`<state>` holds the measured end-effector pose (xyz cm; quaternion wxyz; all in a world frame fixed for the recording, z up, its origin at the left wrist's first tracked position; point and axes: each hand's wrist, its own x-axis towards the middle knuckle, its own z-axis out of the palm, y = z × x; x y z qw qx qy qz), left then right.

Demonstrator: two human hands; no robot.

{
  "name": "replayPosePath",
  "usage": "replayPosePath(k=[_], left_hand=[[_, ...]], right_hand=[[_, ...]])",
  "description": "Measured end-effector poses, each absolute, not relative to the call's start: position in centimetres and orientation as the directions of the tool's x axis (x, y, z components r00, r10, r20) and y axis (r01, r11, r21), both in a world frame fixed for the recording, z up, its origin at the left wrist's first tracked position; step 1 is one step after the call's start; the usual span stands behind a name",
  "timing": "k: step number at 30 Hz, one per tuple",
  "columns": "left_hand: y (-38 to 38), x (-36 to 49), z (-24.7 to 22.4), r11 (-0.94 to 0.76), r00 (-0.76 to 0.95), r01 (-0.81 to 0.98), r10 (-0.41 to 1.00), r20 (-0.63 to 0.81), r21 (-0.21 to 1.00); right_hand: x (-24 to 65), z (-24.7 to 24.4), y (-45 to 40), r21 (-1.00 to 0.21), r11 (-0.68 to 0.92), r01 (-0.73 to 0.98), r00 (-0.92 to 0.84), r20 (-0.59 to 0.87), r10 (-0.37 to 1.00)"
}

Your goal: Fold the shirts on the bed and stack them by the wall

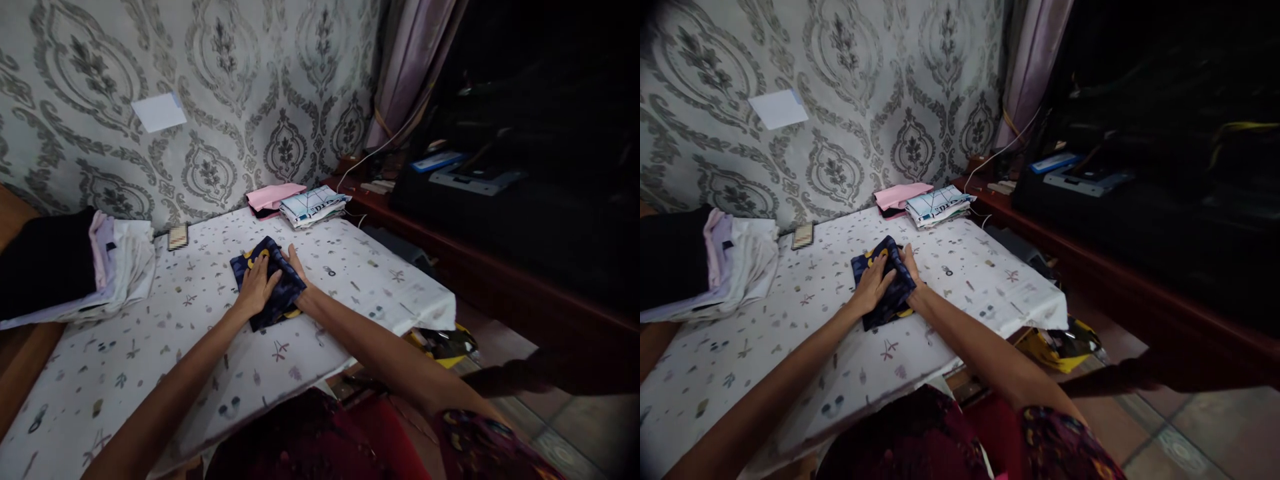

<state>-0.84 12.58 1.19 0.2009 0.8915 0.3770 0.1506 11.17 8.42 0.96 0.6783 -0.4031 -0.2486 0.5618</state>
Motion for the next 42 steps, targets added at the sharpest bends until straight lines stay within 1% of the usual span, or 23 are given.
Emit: replayPosePath(k=[2,4,7,9,11,12,14,15,16,18,19,21,23,26,29,33,37,40,42], left_hand=[[12.5,-0.7,1.3,-0.647,0.671,0.620,0.730,0.126,0.445],[12.4,-0.7,1.4,-0.653,0.671,0.632,0.730,0.126,0.417],[12.3,-0.7,1.4,-0.668,0.683,0.648,0.722,0.111,0.365],[12.1,-0.7,1.5,-0.690,0.700,0.653,0.707,0.098,0.313],[11.9,-0.6,1.5,-0.713,0.717,0.655,0.691,0.091,0.251],[11.8,-0.5,1.5,-0.722,0.724,0.656,0.684,0.088,0.221],[11.5,-0.4,1.5,-0.736,0.735,0.654,0.673,0.086,0.174],[11.3,-0.4,1.4,-0.742,0.739,0.651,0.667,0.089,0.159],[11.3,-0.4,1.4,-0.751,0.746,0.644,0.659,0.094,0.148],[11.3,-0.8,1.1,-0.785,0.780,0.604,0.618,0.103,0.136],[11.4,-1.2,1.0,-0.814,0.809,0.566,0.579,0.104,0.131],[12.0,-2.0,0.6,-0.872,0.869,0.475,0.486,0.094,0.122],[12.8,-2.7,0.2,-0.898,0.896,0.423,0.434,0.089,0.124],[14.5,-3.0,-0.1,-0.893,0.893,0.433,0.444,0.077,0.124],[16.4,-2.0,0.1,-0.876,0.880,0.471,0.475,0.020,0.103],[18.7,-0.1,0.8,-0.838,0.845,0.533,0.534,-0.027,0.117],[20.5,1.4,1.2,-0.817,0.830,0.554,0.556,-0.039,0.162],[21.5,2.5,1.1,-0.783,0.797,0.600,0.602,-0.039,0.162],[22.0,3.1,1.0,-0.754,0.766,0.636,0.642,-0.021,0.161]], right_hand=[[11.8,1.1,9.0,-0.799,0.020,-0.601,0.240,-0.157,0.958],[12.7,1.3,9.6,-0.799,-0.005,-0.601,0.249,-0.193,0.949],[14.5,1.2,10.2,-0.835,-0.049,-0.548,0.251,-0.220,0.943],[15.7,0.9,10.1,-0.874,-0.021,-0.485,0.290,-0.183,0.939],[16.6,0.5,9.7,-0.928,0.035,-0.371,0.373,-0.114,0.921],[16.8,0.5,9.4,-0.960,0.059,-0.274,0.418,-0.064,0.906],[16.8,0.6,8.7,-0.996,0.084,0.013,0.448,0.081,0.890],[16.4,0.9,8.3,-0.978,0.099,0.181,0.427,0.169,0.889],[15.9,1.2,7.9,-0.933,0.122,0.338,0.378,0.253,0.890],[14.2,1.9,7.2,-0.804,0.180,0.566,0.233,0.366,0.901],[13.2,2.2,6.8,-0.742,0.207,0.637,0.156,0.388,0.908],[11.3,2.5,6.0,-0.635,0.231,0.737,0.040,0.382,0.923],[9.9,2.4,5.3,-0.551,0.184,0.814,0.009,0.329,0.944],[9.1,1.8,4.7,-0.478,0.038,0.877,0.077,0.220,0.973],[9.1,1.4,4.6,-0.447,-0.028,0.894,0.106,0.149,0.983],[9.2,1.0,4.9,-0.420,-0.014,0.907,0.077,0.133,0.988],[9.3,0.2,5.0,-0.428,0.019,0.903,0.051,0.153,0.987],[9.4,-0.2,5.0,-0.439,0.044,0.897,0.040,0.181,0.983],[9.5,-0.3,5.0,-0.449,0.046,0.892,0.037,0.174,0.984]])
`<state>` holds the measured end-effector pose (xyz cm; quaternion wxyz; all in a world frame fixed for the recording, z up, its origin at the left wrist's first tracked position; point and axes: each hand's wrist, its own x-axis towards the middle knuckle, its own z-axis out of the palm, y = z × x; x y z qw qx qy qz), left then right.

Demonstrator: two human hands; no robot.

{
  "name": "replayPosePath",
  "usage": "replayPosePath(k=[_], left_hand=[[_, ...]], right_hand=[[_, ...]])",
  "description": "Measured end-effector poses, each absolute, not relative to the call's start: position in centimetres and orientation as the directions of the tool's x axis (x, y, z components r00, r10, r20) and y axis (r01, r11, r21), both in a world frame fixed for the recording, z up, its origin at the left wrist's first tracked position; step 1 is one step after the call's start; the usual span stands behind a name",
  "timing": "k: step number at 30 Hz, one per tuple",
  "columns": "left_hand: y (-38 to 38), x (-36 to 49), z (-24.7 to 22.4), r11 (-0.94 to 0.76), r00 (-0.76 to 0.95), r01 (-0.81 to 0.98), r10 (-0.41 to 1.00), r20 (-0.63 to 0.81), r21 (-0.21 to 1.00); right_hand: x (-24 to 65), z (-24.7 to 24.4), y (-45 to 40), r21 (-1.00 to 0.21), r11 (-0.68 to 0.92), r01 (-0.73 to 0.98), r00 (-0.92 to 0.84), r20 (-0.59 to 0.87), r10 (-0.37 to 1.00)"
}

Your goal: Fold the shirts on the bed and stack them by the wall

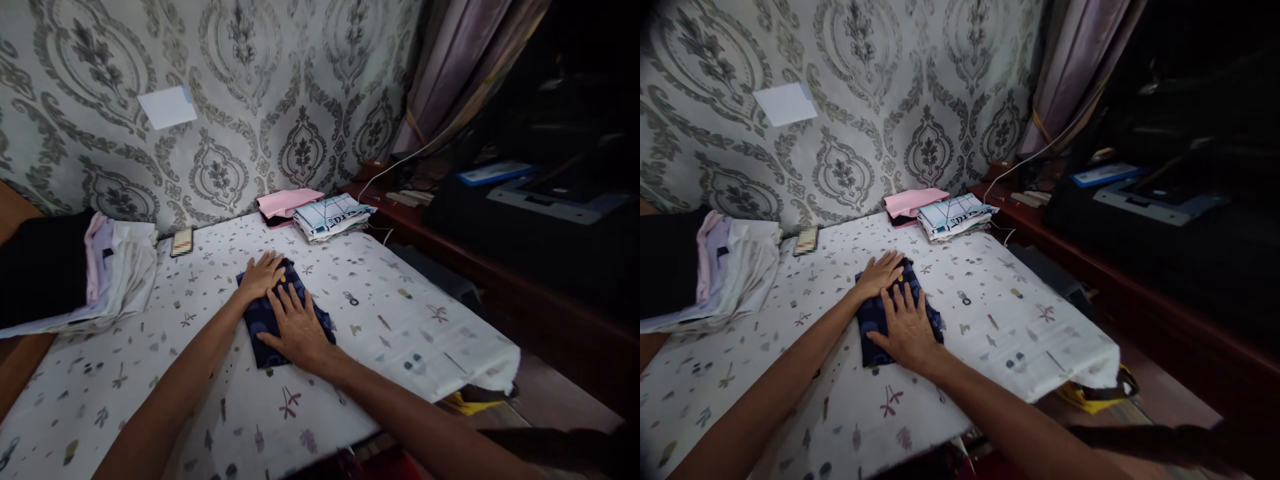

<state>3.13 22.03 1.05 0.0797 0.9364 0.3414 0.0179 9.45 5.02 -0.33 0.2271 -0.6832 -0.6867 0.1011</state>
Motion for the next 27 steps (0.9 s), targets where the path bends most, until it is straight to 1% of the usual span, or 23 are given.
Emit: replayPosePath(k=[3,6,8,9,11,12,13,15,17,18,20,22,23,25,26,27], left_hand=[[22.4,3.6,1.4,-0.699,0.708,0.688,0.706,0.035,0.193],[21.9,2.8,2.0,-0.642,0.633,0.715,0.763,0.135,0.276],[20.5,1.6,2.2,-0.632,0.605,0.708,0.773,0.191,0.316],[19.4,0.9,2.2,-0.638,0.606,0.702,0.769,0.206,0.317],[16.3,-0.7,2.1,-0.675,0.648,0.679,0.736,0.196,0.289],[14.5,-1.5,1.9,-0.692,0.671,0.671,0.719,0.178,0.267],[12.6,-2.3,1.7,-0.730,0.720,0.636,0.678,0.148,0.251],[9.1,-3.6,1.2,-0.793,0.798,0.556,0.593,0.109,0.247],[6.5,-4.8,0.9,-0.804,0.828,0.511,0.556,0.079,0.304],[5.7,-5.4,0.9,-0.784,0.822,0.507,0.565,0.072,0.359],[4.8,-6.7,1.0,-0.677,0.754,0.527,0.651,0.084,0.514],[5.0,-8.0,1.2,-0.489,0.612,0.510,0.784,0.100,0.708],[5.3,-8.5,1.3,-0.370,0.526,0.466,0.846,0.084,0.803],[6.3,-9.2,1.6,-0.115,0.365,0.319,0.931,-0.010,0.941],[6.8,-9.4,1.7,0.011,0.306,0.235,0.948,-0.085,0.972],[7.2,-9.4,1.9,0.129,0.268,0.166,0.948,-0.170,0.978]], right_hand=[[9.4,-0.2,5.1,-0.484,0.037,0.874,0.041,0.151,0.988],[9.7,0.3,5.1,-0.594,0.035,0.804,0.073,0.156,0.985],[10.3,0.6,5.2,-0.712,0.051,0.700,0.122,0.189,0.974],[10.7,0.8,5.2,-0.772,0.067,0.632,0.159,0.214,0.964],[11.6,1.2,5.3,-0.857,0.111,0.503,0.245,0.264,0.933],[12.1,1.3,5.3,-0.878,0.130,0.460,0.281,0.283,0.917],[12.6,1.5,5.5,-0.885,0.143,0.442,0.306,0.299,0.904],[13.5,1.7,6.2,-0.868,0.160,0.470,0.303,0.329,0.894],[14.4,2.0,7.8,-0.815,0.178,0.551,0.224,0.351,0.909],[14.8,2.2,8.8,-0.778,0.183,0.602,0.168,0.347,0.923],[15.4,2.6,11.3,-0.686,0.163,0.709,0.057,0.287,0.956],[15.9,3.1,14.0,-0.596,0.102,0.796,-0.005,0.161,0.987],[16.1,3.4,15.2,-0.561,0.072,0.825,-0.019,0.101,0.995],[16.4,3.9,17.2,-0.517,0.041,0.855,-0.036,0.019,0.999],[16.5,4.2,17.9,-0.504,0.039,0.863,-0.045,0.000,0.999],[16.6,4.4,18.6,-0.493,0.043,0.869,-0.055,-0.010,0.998]])
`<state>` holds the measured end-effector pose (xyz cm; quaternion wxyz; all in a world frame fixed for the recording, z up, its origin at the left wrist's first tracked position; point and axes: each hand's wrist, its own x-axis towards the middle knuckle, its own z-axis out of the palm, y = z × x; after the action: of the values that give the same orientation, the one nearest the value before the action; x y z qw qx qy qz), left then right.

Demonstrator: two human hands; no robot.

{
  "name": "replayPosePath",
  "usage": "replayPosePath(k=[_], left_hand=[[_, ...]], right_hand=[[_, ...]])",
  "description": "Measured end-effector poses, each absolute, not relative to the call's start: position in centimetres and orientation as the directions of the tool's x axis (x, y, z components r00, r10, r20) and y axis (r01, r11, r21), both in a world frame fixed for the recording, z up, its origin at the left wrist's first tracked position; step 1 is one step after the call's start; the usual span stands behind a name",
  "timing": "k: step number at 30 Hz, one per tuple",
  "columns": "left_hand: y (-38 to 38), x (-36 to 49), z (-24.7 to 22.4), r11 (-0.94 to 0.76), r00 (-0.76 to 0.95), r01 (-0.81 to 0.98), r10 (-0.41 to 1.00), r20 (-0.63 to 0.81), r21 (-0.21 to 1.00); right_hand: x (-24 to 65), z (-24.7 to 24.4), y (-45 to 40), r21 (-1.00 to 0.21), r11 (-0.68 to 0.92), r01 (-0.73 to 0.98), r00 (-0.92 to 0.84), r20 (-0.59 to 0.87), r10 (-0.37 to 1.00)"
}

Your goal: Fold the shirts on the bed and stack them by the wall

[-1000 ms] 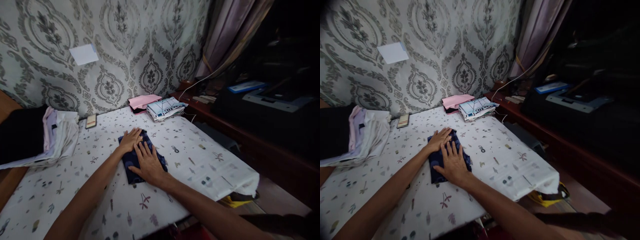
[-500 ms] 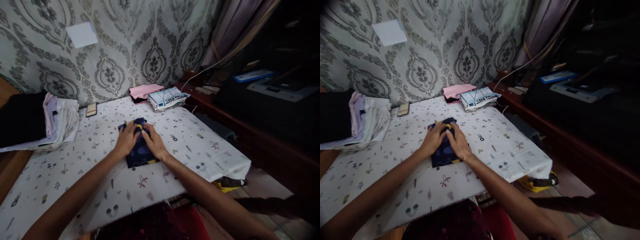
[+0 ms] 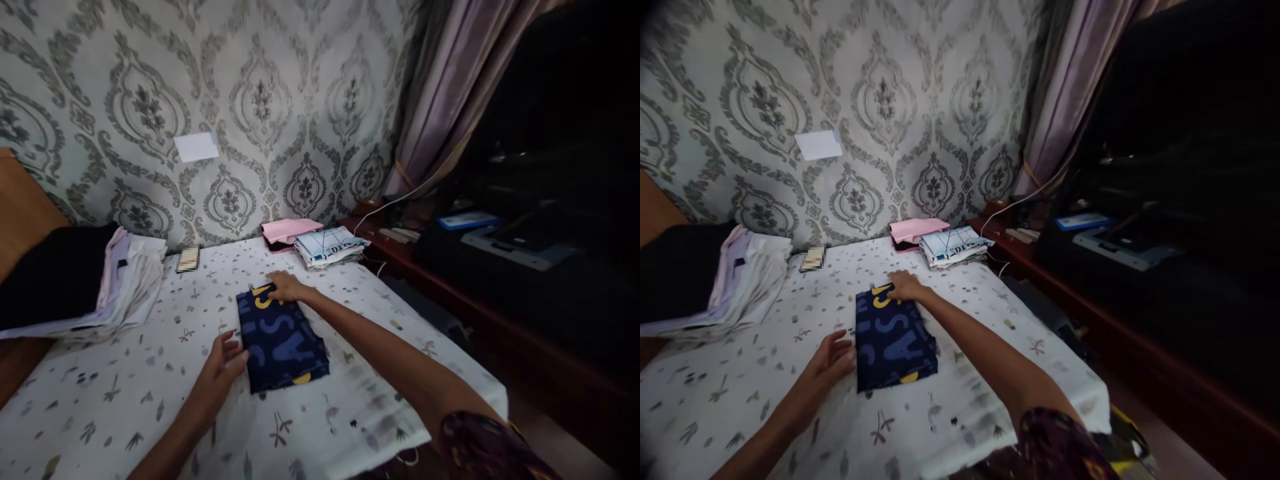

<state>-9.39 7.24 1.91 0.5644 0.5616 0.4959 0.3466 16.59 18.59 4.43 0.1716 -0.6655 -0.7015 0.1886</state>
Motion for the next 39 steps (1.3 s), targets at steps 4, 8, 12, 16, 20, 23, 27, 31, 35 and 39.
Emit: replayPosePath(k=[4,8,12,16,20,23,27,31,35,39], left_hand=[[8.2,-8.4,3.0,0.406,0.284,0.148,0.856,-0.432,0.902],[8.4,-7.1,4.1,0.476,0.433,0.253,0.723,-0.538,0.842],[9.2,-7.4,4.9,0.515,0.471,0.273,0.665,-0.580,0.812],[10.7,-9.0,5.7,0.503,0.312,-0.007,0.822,-0.476,0.864],[11.1,-9.3,5.6,0.540,0.228,-0.137,0.833,-0.504,0.830],[10.5,-8.9,4.7,0.578,0.319,-0.057,0.783,-0.534,0.814],[9.7,-8.4,3.5,0.549,0.304,-0.025,0.801,-0.516,0.836],[10.3,-7.8,4.1,0.514,0.323,-0.023,0.815,-0.480,0.857],[13.5,-5.4,6.4,0.434,0.342,-0.065,0.856,-0.388,0.899],[19.8,-0.5,9.1,0.343,0.352,-0.116,0.892,-0.284,0.932]], right_hand=[[16.8,5.2,20.2,-0.474,0.039,0.880,-0.086,-0.077,0.993],[17.0,5.5,20.5,-0.525,0.017,0.851,-0.079,-0.097,0.992],[18.4,5.3,19.6,-0.648,-0.022,0.761,-0.022,-0.060,0.998],[20.5,4.3,17.6,-0.787,-0.110,0.608,0.067,-0.086,0.994],[21.3,3.0,15.2,-0.880,-0.210,0.427,0.145,-0.162,0.976],[21.3,2.7,14.1,-0.918,-0.261,0.300,0.128,-0.233,0.964],[21.4,2.9,13.4,-0.943,-0.291,0.159,0.073,-0.283,0.956],[22.7,3.2,13.2,-0.967,-0.256,-0.004,0.022,-0.256,0.966],[25.5,4.3,14.4,-0.979,-0.178,-0.101,0.066,-0.185,0.981],[29.8,7.0,17.9,-0.994,-0.029,0.101,0.272,0.000,0.962]])
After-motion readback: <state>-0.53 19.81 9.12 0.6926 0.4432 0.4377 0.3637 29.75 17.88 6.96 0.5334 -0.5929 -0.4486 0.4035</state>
